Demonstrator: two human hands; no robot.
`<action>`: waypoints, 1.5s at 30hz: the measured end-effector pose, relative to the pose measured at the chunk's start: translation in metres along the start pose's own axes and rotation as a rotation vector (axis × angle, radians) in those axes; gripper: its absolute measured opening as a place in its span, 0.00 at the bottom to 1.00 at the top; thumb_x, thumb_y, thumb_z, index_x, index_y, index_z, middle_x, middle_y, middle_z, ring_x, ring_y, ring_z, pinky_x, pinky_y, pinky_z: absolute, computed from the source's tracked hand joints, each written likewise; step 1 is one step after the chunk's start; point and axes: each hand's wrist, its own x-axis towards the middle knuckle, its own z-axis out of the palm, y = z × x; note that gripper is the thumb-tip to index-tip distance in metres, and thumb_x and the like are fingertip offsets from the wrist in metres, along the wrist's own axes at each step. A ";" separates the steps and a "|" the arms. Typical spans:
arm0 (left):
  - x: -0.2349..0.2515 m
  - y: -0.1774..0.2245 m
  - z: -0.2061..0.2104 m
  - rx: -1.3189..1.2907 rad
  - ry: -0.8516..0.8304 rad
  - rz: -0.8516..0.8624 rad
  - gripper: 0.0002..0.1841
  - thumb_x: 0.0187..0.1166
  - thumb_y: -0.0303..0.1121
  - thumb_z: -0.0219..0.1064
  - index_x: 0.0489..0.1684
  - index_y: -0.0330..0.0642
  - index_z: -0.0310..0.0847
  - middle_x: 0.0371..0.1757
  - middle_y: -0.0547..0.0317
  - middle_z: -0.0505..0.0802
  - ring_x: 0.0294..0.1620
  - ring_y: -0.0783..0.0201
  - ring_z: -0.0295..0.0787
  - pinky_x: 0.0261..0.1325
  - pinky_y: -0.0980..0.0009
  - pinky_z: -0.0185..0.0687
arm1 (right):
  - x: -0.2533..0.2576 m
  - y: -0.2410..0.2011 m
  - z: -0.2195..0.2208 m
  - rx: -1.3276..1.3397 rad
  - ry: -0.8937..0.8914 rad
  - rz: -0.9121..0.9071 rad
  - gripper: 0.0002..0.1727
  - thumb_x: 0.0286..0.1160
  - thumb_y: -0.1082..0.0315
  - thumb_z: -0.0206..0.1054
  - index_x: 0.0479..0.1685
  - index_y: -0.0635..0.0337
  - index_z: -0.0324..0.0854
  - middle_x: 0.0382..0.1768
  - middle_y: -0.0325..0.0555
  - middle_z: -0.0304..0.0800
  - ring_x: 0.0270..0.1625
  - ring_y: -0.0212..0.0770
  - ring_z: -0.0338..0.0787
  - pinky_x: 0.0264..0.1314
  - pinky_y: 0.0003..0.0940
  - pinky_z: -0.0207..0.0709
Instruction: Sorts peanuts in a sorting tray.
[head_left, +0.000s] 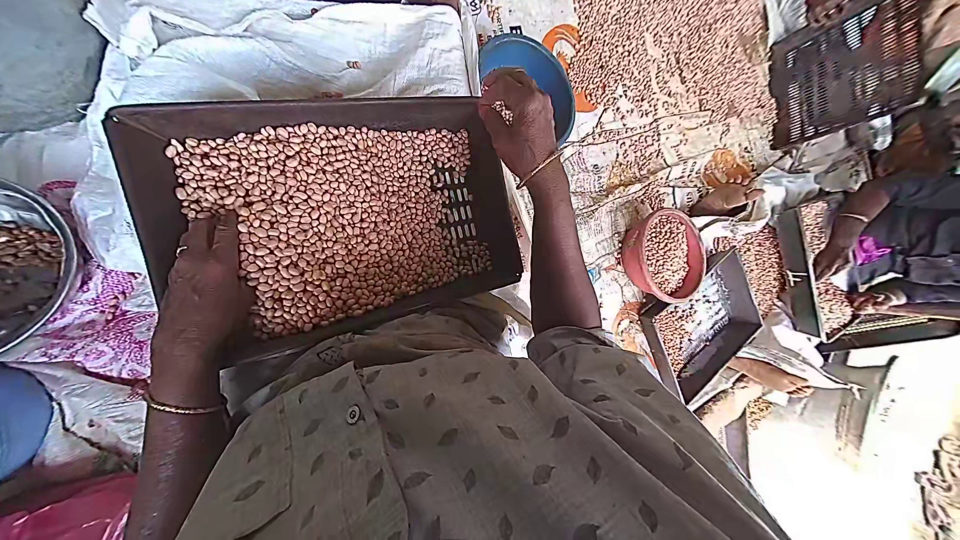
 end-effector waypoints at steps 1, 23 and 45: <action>0.001 0.000 0.000 0.000 -0.001 0.002 0.49 0.54 0.05 0.72 0.87 0.28 0.58 0.82 0.19 0.66 0.78 0.17 0.67 0.68 0.20 0.68 | 0.000 0.005 -0.001 -0.153 -0.030 0.055 0.11 0.75 0.72 0.66 0.46 0.68 0.90 0.67 0.61 0.87 0.74 0.58 0.83 0.75 0.51 0.74; 0.001 -0.003 0.003 0.003 -0.001 -0.006 0.48 0.55 0.05 0.72 0.86 0.28 0.59 0.82 0.21 0.67 0.77 0.18 0.69 0.66 0.21 0.71 | -0.029 0.012 0.050 -0.576 -0.425 0.145 0.15 0.77 0.67 0.67 0.59 0.51 0.91 0.94 0.68 0.41 0.96 0.67 0.41 0.89 0.76 0.35; 0.002 0.003 -0.004 -0.042 -0.010 0.035 0.47 0.56 0.07 0.73 0.85 0.26 0.60 0.82 0.19 0.67 0.76 0.17 0.71 0.67 0.24 0.72 | -0.005 -0.015 0.083 -0.415 -0.434 -0.120 0.20 0.85 0.67 0.59 0.73 0.51 0.82 0.79 0.55 0.79 0.83 0.65 0.72 0.78 0.68 0.63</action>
